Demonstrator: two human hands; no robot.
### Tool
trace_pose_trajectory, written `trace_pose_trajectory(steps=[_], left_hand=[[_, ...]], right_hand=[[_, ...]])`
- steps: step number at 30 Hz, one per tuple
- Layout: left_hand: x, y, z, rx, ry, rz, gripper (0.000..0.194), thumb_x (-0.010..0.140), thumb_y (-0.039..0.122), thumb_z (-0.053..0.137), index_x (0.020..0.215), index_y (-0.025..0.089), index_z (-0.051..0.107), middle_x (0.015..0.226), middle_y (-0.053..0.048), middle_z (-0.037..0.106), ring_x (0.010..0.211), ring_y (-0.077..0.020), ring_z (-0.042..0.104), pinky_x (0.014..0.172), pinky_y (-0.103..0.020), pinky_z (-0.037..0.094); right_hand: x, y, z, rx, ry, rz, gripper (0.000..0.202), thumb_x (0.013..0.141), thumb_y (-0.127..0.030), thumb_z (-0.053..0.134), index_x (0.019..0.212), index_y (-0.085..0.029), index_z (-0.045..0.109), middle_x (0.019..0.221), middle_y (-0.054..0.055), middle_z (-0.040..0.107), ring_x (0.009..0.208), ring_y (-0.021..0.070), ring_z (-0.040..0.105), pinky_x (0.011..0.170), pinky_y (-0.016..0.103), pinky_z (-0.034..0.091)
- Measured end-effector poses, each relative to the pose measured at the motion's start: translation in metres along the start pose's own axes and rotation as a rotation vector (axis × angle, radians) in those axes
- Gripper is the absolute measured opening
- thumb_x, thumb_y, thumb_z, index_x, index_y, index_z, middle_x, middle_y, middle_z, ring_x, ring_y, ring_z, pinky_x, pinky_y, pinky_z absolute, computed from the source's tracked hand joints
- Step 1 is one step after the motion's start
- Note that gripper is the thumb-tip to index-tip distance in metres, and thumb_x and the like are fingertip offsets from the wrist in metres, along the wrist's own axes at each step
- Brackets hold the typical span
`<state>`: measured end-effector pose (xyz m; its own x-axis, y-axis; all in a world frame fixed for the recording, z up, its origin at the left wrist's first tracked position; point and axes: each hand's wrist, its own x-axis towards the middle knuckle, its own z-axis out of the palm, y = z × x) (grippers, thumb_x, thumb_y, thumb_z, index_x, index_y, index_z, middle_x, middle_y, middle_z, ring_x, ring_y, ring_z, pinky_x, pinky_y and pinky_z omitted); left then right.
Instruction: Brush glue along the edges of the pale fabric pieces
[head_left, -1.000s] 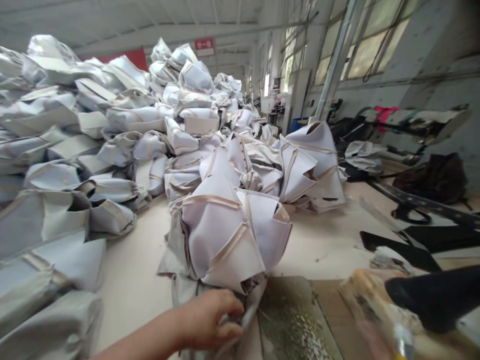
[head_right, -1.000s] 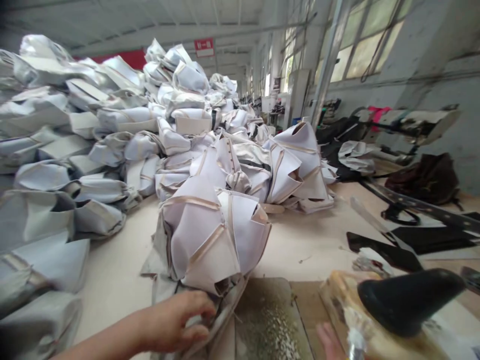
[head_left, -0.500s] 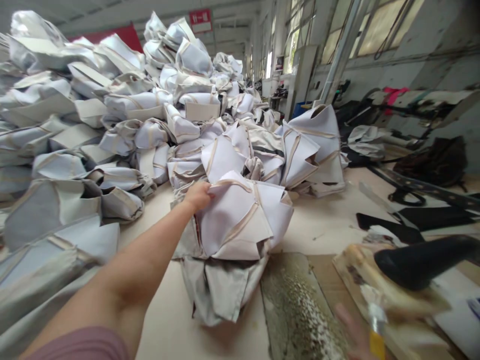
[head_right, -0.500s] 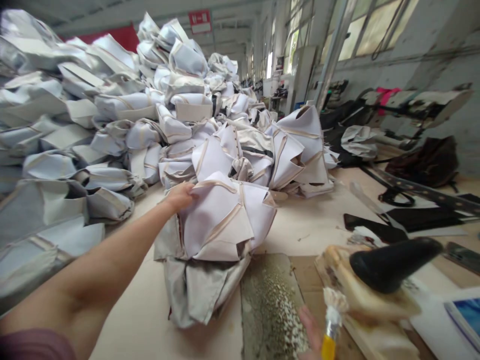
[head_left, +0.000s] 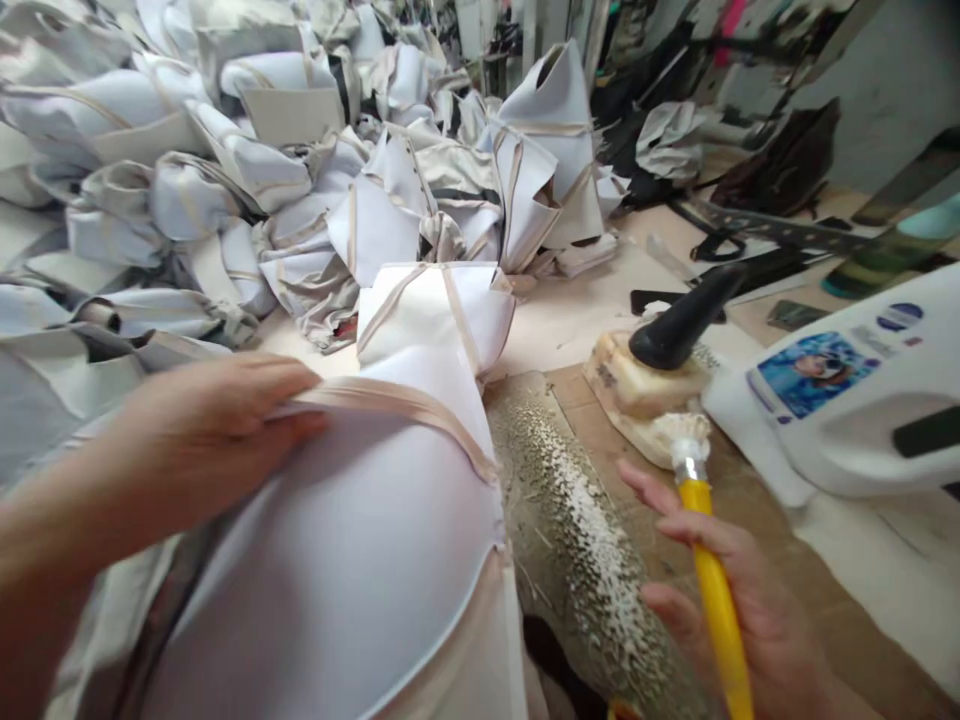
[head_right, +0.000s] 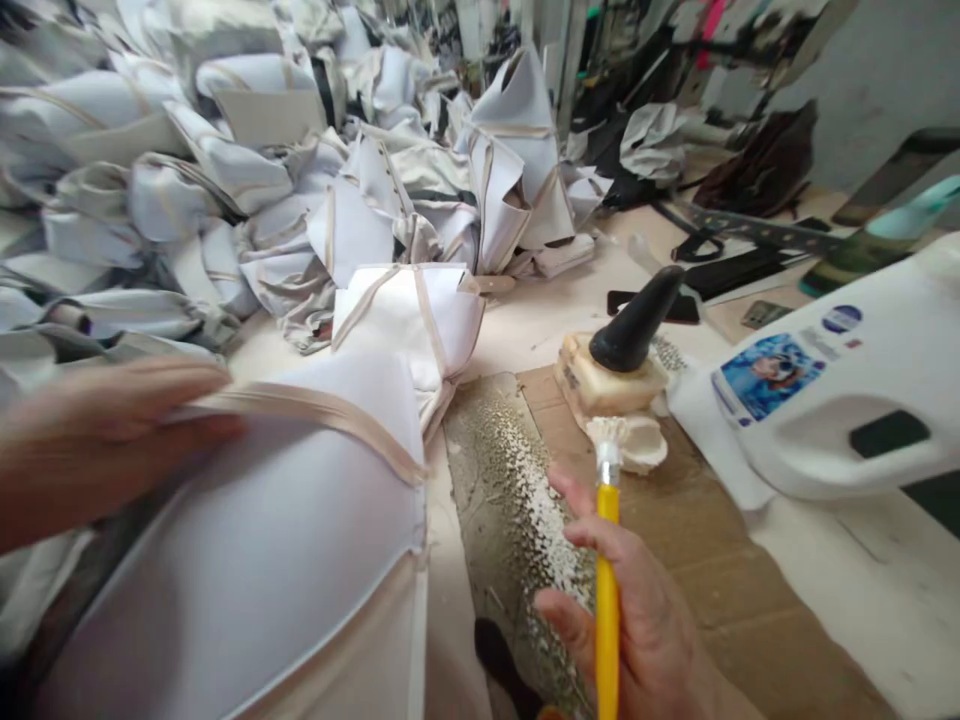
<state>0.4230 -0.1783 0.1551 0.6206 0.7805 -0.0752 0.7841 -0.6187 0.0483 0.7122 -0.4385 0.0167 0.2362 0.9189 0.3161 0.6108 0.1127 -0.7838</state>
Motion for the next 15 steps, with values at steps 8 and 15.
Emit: trace_pose_trajectory(steps=[8, 15], left_hand=[[0.034, 0.095, 0.159, -0.187, -0.218, -0.164, 0.022, 0.081, 0.028, 0.045, 0.093, 0.022, 0.062, 0.096, -0.002, 0.064, 0.091, -0.0208, 0.057, 0.077, -0.029, 0.044], [0.01, 0.15, 0.174, -0.06, -0.083, -0.077, 0.046, 0.086, 0.03, 0.04, 0.131, 0.022, 0.038, 0.141, -0.009, 0.034, 0.13, -0.0308, 0.024, 0.1, -0.053, 0.024]], right_hand=[[-0.033, 0.034, 0.003, 0.157, -0.01, 0.326, 0.029, 0.086, -0.037, 0.048, 0.11, -0.023, 0.041, 0.124, 0.012, 0.052, 0.111, 0.0219, 0.052, 0.091, 0.037, 0.046], [-0.061, 0.049, 0.035, -0.223, -0.054, 0.197, 0.034, 0.082, -0.036, 0.053, 0.109, -0.018, 0.042, 0.13, 0.02, 0.043, 0.116, 0.0306, 0.047, 0.092, 0.048, 0.044]])
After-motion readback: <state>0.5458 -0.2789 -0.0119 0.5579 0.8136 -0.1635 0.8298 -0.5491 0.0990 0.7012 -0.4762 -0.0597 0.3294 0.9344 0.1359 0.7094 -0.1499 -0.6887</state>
